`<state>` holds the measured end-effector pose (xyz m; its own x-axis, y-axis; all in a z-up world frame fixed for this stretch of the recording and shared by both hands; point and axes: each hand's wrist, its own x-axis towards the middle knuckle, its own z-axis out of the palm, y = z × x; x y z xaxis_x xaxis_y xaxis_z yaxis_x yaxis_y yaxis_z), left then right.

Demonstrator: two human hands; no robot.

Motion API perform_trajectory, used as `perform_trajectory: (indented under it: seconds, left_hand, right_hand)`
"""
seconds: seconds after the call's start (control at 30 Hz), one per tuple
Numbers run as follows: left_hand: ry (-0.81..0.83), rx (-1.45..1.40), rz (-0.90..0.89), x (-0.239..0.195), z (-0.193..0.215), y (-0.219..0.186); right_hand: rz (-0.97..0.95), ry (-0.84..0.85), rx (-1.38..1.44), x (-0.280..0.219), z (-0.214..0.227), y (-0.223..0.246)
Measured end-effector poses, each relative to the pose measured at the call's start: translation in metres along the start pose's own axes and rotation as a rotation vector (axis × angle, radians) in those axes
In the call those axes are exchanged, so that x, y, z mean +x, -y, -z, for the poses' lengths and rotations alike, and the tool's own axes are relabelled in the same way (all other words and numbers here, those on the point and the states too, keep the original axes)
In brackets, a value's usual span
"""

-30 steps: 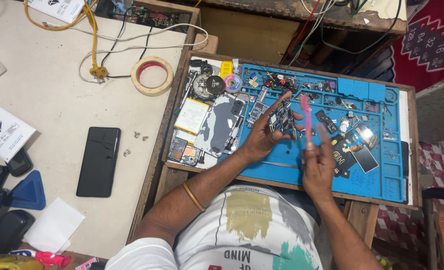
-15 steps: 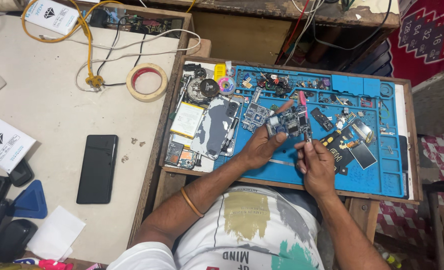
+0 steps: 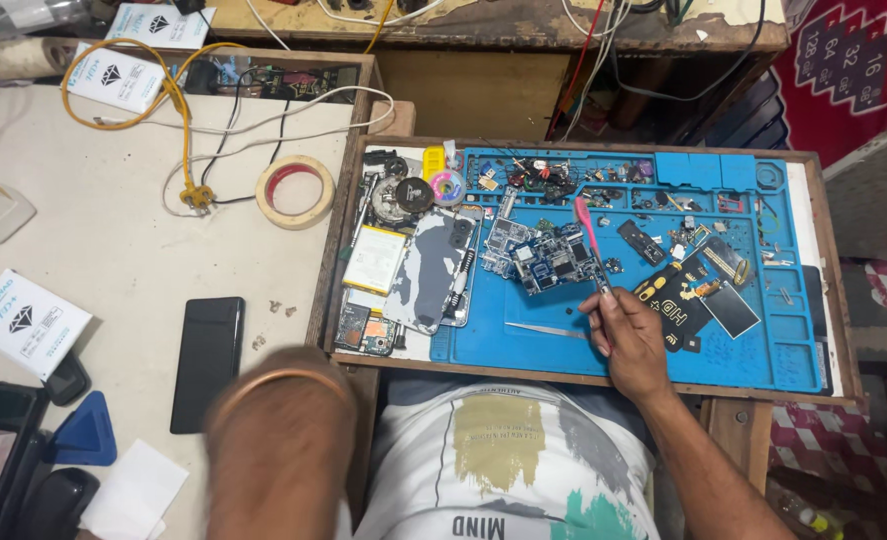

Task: The person holds a small circuit board in the left hand and repeatedly brushes its surface with a pink toothbrush in the right hand. The board is rotated and repositioned to access different areas while the brushing continues throughout the clip.

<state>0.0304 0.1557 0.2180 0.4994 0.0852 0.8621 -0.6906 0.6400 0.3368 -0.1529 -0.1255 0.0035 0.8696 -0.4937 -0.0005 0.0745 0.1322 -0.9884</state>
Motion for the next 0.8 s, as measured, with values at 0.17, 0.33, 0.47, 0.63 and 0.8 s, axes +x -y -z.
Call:
perform_trajectory:
  seconds: [0.17, 0.33, 0.47, 0.63, 0.8]
  left_hand:
    - [-0.039, 0.04, 0.021, -0.004, 0.007, 0.005]
    - [-0.025, 0.055, 0.067, 0.006, 0.021, 0.004]
    - [-0.029, 0.063, 0.106, 0.012, 0.031, -0.006]
    - [-0.036, 0.078, 0.08, 0.03, 0.041, -0.019]
    - [-0.045, 0.134, 0.077, 0.029, 0.051, -0.03]
  right_hand:
    - [-0.003, 0.015, -0.031, -0.002, 0.001, 0.001]
    - [0.02, 0.027, -0.04, -0.001, -0.001, 0.003]
    - [0.006, 0.034, -0.046, -0.004, 0.002, 0.0]
    - [-0.009, 0.014, -0.045, -0.002, 0.0, 0.003]
    - [-0.018, 0.005, -0.051, 0.0, 0.0, 0.002]
